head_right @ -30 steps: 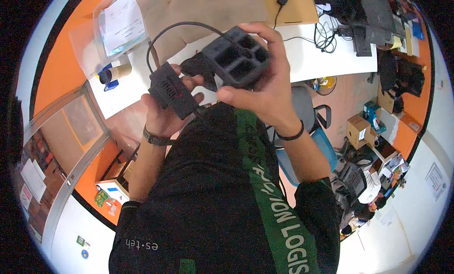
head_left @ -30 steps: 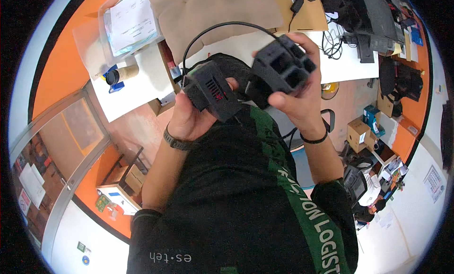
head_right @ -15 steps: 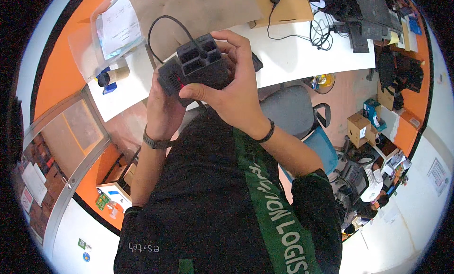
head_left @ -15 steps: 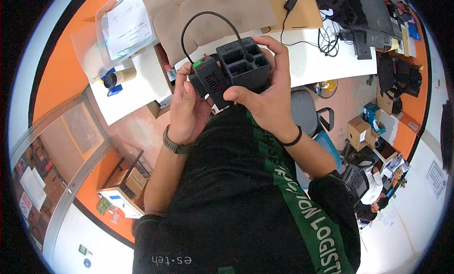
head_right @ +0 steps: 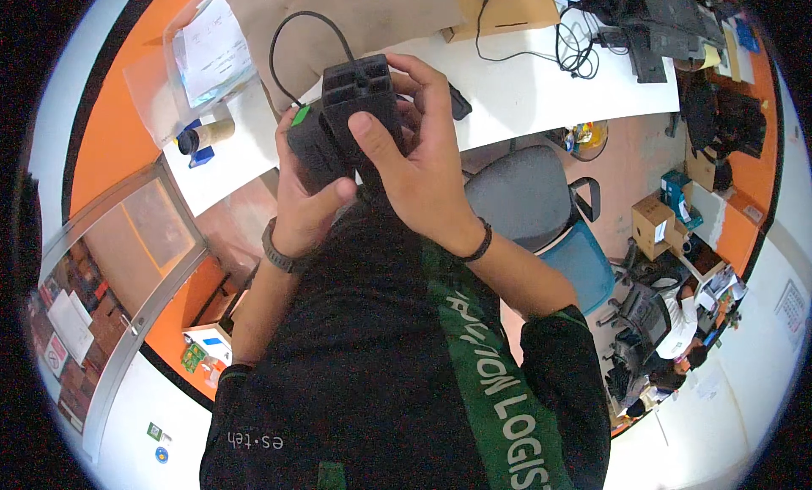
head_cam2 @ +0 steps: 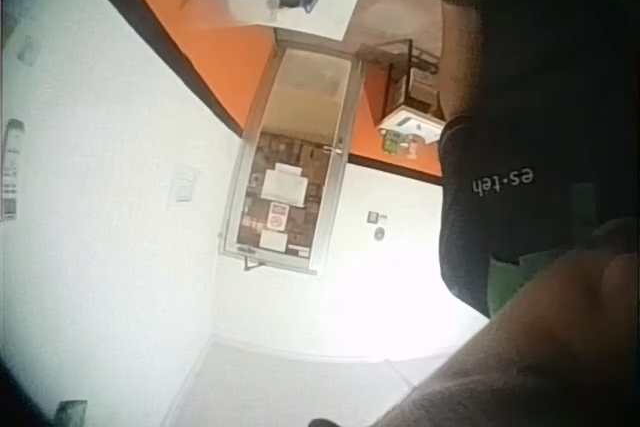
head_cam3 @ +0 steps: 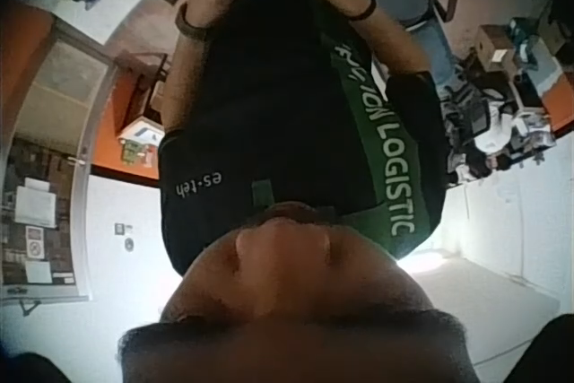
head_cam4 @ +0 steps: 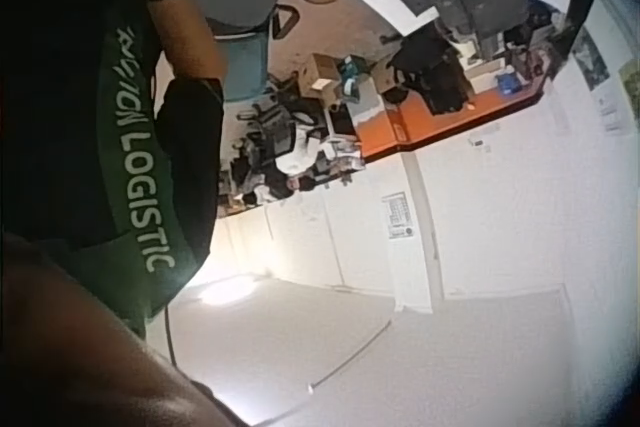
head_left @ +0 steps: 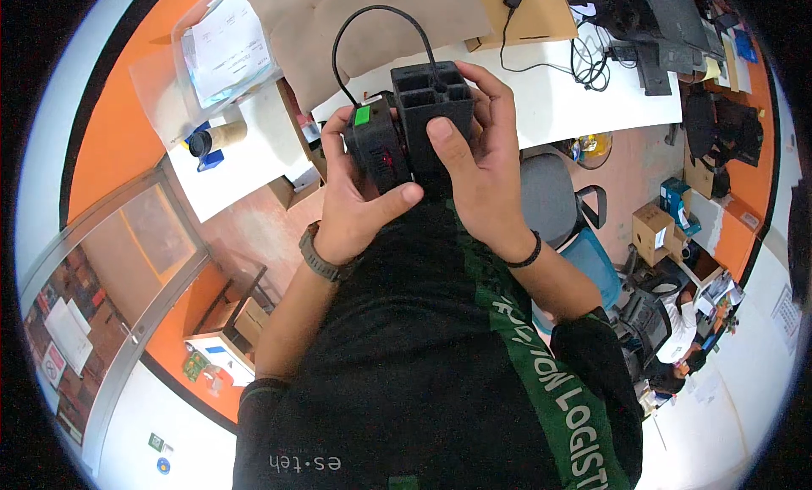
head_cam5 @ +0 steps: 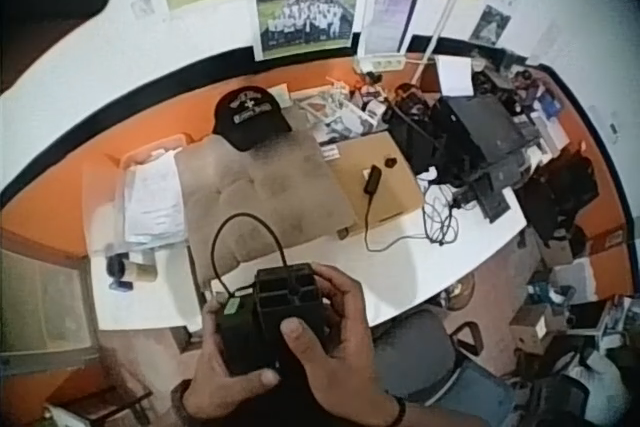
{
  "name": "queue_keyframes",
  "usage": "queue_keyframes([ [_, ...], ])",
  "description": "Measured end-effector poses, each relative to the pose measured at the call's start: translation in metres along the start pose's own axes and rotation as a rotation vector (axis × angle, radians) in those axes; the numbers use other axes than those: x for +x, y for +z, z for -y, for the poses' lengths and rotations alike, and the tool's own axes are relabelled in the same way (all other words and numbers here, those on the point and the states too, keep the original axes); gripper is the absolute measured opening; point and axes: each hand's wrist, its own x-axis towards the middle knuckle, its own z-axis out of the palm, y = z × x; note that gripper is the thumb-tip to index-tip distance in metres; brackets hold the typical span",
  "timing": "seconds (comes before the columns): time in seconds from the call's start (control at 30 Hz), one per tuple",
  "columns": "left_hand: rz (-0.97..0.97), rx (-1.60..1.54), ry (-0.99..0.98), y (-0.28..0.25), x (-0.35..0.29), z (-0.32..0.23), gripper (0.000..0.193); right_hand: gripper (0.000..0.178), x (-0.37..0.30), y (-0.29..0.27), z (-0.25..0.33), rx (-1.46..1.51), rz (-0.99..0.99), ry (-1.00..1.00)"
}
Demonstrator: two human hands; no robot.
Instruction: The recorder cleans a camera lens with a cloth and then packs it and a battery charger into a waist bag.
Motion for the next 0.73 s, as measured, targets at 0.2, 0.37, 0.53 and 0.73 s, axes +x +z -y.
queue_keyframes([
  [0.2,-0.033,0.099,0.007,0.007,-0.003,-0.005,0.109,0.069,-0.015,0.002,0.006,0.025,-0.015,-0.011],
  [0.37,-0.039,0.239,0.041,0.001,-0.001,-0.005,0.108,0.070,-0.015,0.002,0.008,0.030,-0.029,0.003],
  [0.53,-0.018,0.181,-0.071,0.001,-0.003,-0.032,0.104,0.071,-0.016,0.008,0.013,0.021,-0.005,0.019],
  [0.73,0.181,0.431,0.032,-0.048,-0.012,-0.037,0.100,0.071,-0.029,0.024,0.003,0.059,0.080,0.050],
])
